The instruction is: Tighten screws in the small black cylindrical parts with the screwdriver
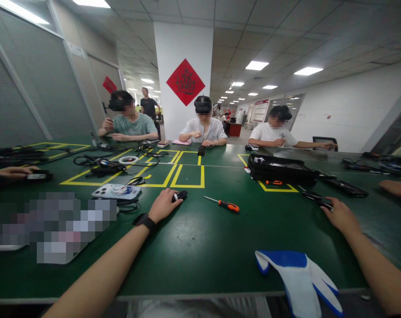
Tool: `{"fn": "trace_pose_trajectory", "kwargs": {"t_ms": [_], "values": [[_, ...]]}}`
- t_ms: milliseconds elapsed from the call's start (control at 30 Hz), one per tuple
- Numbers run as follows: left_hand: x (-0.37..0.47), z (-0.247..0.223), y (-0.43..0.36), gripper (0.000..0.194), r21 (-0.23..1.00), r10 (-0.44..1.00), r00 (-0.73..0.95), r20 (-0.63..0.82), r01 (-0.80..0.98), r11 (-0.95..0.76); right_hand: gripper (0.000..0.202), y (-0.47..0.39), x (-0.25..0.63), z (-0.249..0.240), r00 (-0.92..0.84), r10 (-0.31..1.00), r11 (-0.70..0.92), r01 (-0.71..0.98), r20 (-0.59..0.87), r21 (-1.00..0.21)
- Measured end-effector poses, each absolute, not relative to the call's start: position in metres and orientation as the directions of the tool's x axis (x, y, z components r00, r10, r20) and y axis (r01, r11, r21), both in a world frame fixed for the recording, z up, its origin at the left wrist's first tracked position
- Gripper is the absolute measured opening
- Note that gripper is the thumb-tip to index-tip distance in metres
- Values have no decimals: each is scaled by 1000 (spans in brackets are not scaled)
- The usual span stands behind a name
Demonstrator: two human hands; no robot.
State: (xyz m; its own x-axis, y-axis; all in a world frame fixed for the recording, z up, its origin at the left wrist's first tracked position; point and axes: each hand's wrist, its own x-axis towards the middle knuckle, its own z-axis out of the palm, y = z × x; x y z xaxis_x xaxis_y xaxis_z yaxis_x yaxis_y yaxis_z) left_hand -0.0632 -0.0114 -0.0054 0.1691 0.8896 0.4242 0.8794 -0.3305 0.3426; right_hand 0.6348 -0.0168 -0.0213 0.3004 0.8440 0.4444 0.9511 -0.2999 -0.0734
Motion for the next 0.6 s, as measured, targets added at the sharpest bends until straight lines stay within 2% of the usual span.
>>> {"fn": "trace_pose_trajectory", "kwargs": {"t_ms": [167, 267, 333, 433, 500, 533, 600], "values": [[-63, -4, -13, 41, 368, 891, 162, 423, 869, -332, 60, -13, 638, -21, 295, 830, -279, 954, 474, -107], [-62, -3, -15, 45, 383, 890, 135, 436, 867, -319, 67, -19, 629, -17, 293, 807, -294, 952, 512, -81], [-61, -2, -16, 50, 395, 889, 105, 446, 868, -301, 65, -26, 618, -11, 301, 755, -338, 940, 583, -47], [-58, 3, -16, 51, 415, 901, 82, 426, 867, -275, 58, -35, 592, 3, 254, 595, -355, 934, 763, -34], [-56, 7, -14, 49, 426, 912, 74, 403, 867, -259, 51, -38, 567, 15, 180, 491, -265, 963, 853, -51], [-56, 9, -13, 48, 432, 916, 70, 396, 866, -253, 47, -37, 552, 22, 131, 489, -181, 982, 863, -47], [-54, 14, -8, 47, 443, 923, 75, 378, 860, -251, 39, -35, 517, 35, -27, 598, 65, 998, 801, -15]]}}
